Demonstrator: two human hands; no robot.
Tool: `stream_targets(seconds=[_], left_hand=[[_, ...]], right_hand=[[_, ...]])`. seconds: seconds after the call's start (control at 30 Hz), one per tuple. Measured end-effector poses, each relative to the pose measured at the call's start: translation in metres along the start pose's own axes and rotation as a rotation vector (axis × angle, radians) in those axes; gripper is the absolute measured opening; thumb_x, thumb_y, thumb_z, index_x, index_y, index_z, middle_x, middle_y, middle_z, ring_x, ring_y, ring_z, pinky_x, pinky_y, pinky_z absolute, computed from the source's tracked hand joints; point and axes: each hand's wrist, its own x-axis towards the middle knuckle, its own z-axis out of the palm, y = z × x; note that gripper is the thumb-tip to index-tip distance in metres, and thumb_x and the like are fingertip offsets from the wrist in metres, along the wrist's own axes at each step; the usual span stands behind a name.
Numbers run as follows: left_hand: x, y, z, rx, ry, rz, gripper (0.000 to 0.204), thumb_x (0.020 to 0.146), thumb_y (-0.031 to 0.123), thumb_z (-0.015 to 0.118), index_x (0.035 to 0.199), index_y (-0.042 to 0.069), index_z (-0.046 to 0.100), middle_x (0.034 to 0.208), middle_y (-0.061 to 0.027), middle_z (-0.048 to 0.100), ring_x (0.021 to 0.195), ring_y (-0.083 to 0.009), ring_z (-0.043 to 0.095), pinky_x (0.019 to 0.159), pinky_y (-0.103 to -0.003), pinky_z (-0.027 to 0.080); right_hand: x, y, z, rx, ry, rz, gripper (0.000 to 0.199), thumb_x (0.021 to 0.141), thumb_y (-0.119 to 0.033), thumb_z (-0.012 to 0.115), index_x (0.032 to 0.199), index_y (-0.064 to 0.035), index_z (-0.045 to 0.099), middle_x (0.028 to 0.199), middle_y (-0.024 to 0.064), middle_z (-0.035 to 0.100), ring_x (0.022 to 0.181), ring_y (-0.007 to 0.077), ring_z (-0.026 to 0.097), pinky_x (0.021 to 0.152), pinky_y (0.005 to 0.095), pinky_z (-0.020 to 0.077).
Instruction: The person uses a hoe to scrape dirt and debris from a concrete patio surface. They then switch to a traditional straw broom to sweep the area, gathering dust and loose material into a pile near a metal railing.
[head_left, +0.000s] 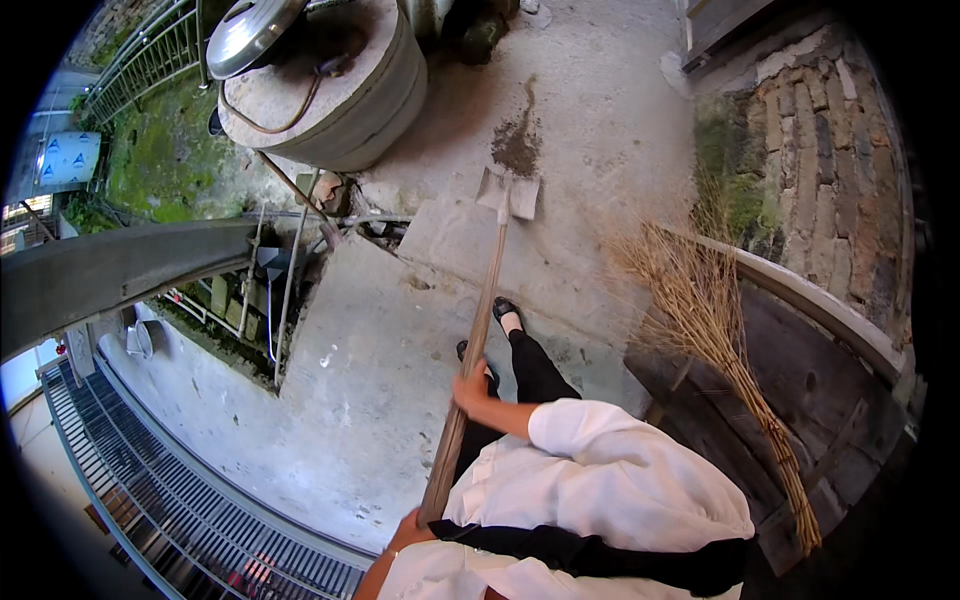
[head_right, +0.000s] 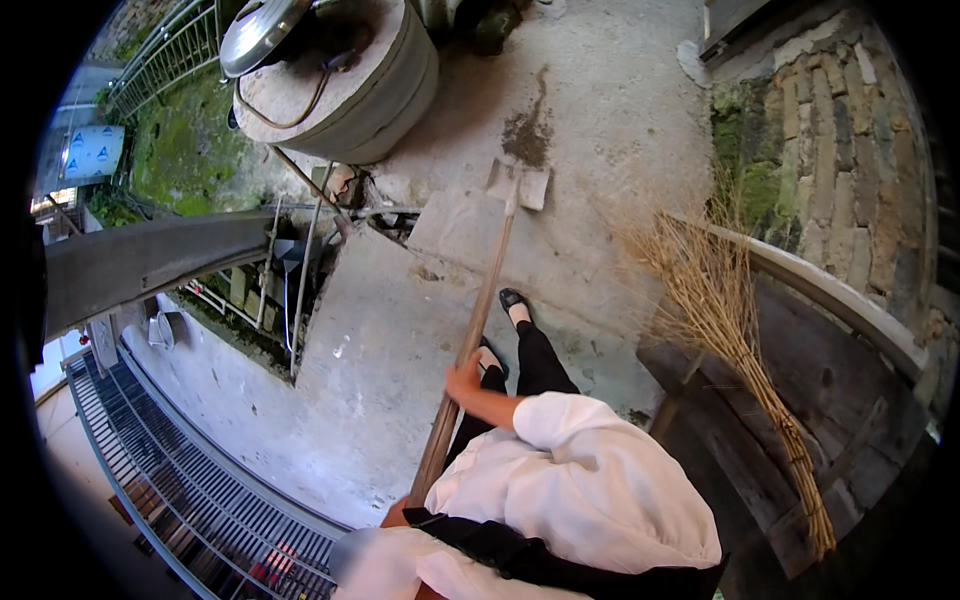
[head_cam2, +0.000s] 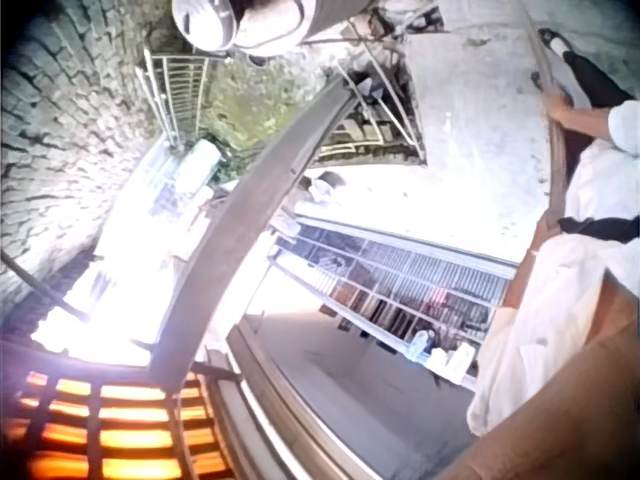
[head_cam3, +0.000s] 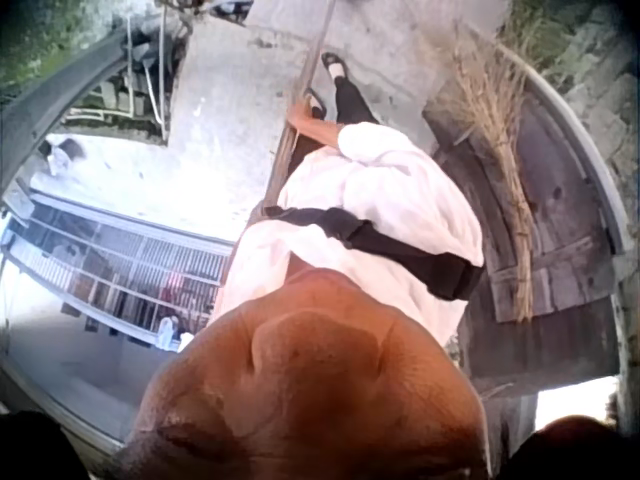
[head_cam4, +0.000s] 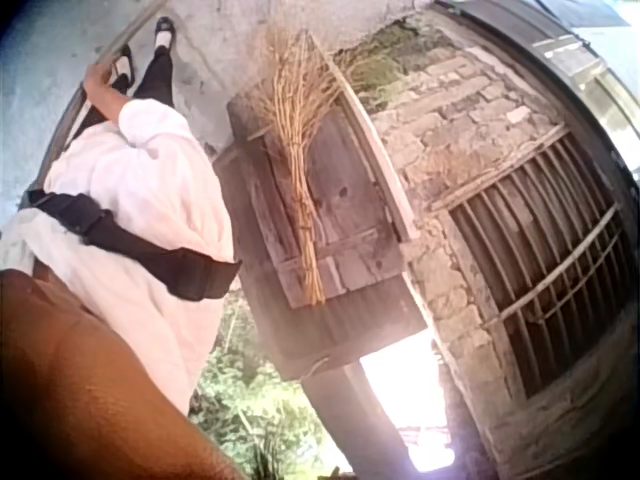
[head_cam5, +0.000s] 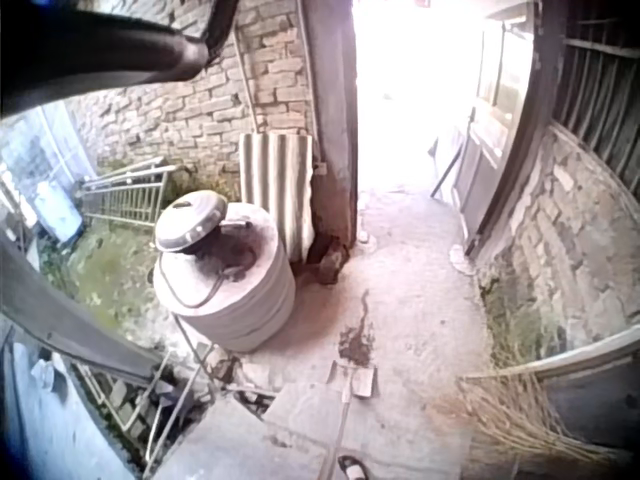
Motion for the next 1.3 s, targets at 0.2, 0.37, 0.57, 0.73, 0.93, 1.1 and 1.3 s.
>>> stream_targets(seconds=[0.2, 0.37, 0.57, 0.73, 0.93, 1.1, 1.3], left_hand=[[0.081, 0.114, 0.027, -0.319, -0.113, -0.123, 0.039, 0.07, 0.02, 0.063, 0.1, -0.001, 0.051, 0.081, -0.0073, 0.057, 0.072, -0.0137, 0.053, 0.065, -0.026, 0.044], [0.034, 0.048, 0.012, -0.199, -0.021, -0.012, 0.042, 0.07, 0.018, 0.065, 0.103, -0.003, 0.051, 0.09, -0.0101, 0.059, 0.08, -0.0149, 0.056, 0.071, -0.028, 0.045], [0.015, 0.068, 0.008, -0.203, 0.017, -0.039, 0.038, 0.072, 0.017, 0.063, 0.102, -0.002, 0.05, 0.087, -0.0095, 0.059, 0.075, -0.0145, 0.057, 0.066, -0.027, 0.046], [0.068, 0.118, 0.015, -0.443, -0.113, -0.107, 0.025, 0.071, 0.018, 0.063, 0.083, 0.002, 0.048, 0.064, -0.0059, 0.054, 0.049, -0.0122, 0.051, 0.042, -0.025, 0.041], [0.036, 0.056, 0.025, -0.211, 0.163, 0.125, 0.024, 0.07, 0.022, 0.066, 0.076, 0.003, 0.052, 0.064, -0.005, 0.055, 0.046, -0.0092, 0.049, 0.041, -0.023, 0.04], [0.064, 0.123, 0.027, -0.332, -0.026, -0.073, 0.035, 0.07, 0.023, 0.067, 0.089, -0.003, 0.054, 0.075, -0.0088, 0.058, 0.064, -0.0144, 0.056, 0.059, -0.028, 0.047], [0.069, 0.068, 0.027, -0.263, 0.014, 0.029, 0.035, 0.071, 0.02, 0.065, 0.093, -0.005, 0.054, 0.077, -0.0094, 0.059, 0.069, -0.0159, 0.056, 0.065, -0.03, 0.047]], right_hand=[[0.126, -0.08, -0.044, 0.085, 0.027, -0.007, 0.038, 0.073, -0.006, 0.051, 0.104, -0.0002, 0.03, 0.079, 0.0203, 0.05, 0.047, 0.0268, 0.055, 0.036, 0.0356, 0.0466], [0.061, -0.016, -0.001, 0.009, 0.069, -0.031, 0.057, 0.074, -0.01, 0.05, 0.12, 0.0005, 0.017, 0.085, 0.0224, 0.053, 0.055, 0.029, 0.058, 0.04, 0.0364, 0.0476], [0.049, -0.034, -0.004, -0.021, -0.038, -0.021, 0.067, 0.076, -0.013, 0.049, 0.126, 0.0026, 0.007, 0.089, 0.0237, 0.053, 0.054, 0.029, 0.058, 0.044, 0.0373, 0.0488], [0.085, -0.115, -0.042, 0.091, -0.083, 0.029, 0.044, 0.076, -0.011, 0.05, 0.109, 0.002, 0.025, 0.086, 0.023, 0.051, 0.056, 0.0308, 0.058, 0.042, 0.0393, 0.0492], [0.052, -0.045, -0.012, -0.057, 0.022, -0.03, 0.051, 0.074, -0.019, 0.052, 0.112, 0.0013, 0.025, 0.095, 0.0278, 0.051, 0.082, 0.0367, 0.054, 0.069, 0.0398, 0.0449], [0.09, -0.11, -0.046, 0.119, -0.108, -0.023, 0.036, 0.075, -0.011, 0.051, 0.101, 0.0001, 0.029, 0.082, 0.0198, 0.051, 0.054, 0.0292, 0.057, 0.04, 0.038, 0.0477], [0.088, -0.054, -0.023, 0.094, 0.022, -0.062, 0.039, 0.076, -0.01, 0.05, 0.106, 0.0011, 0.028, 0.083, 0.0194, 0.05, 0.056, 0.0293, 0.057, 0.04, 0.0386, 0.0482]])
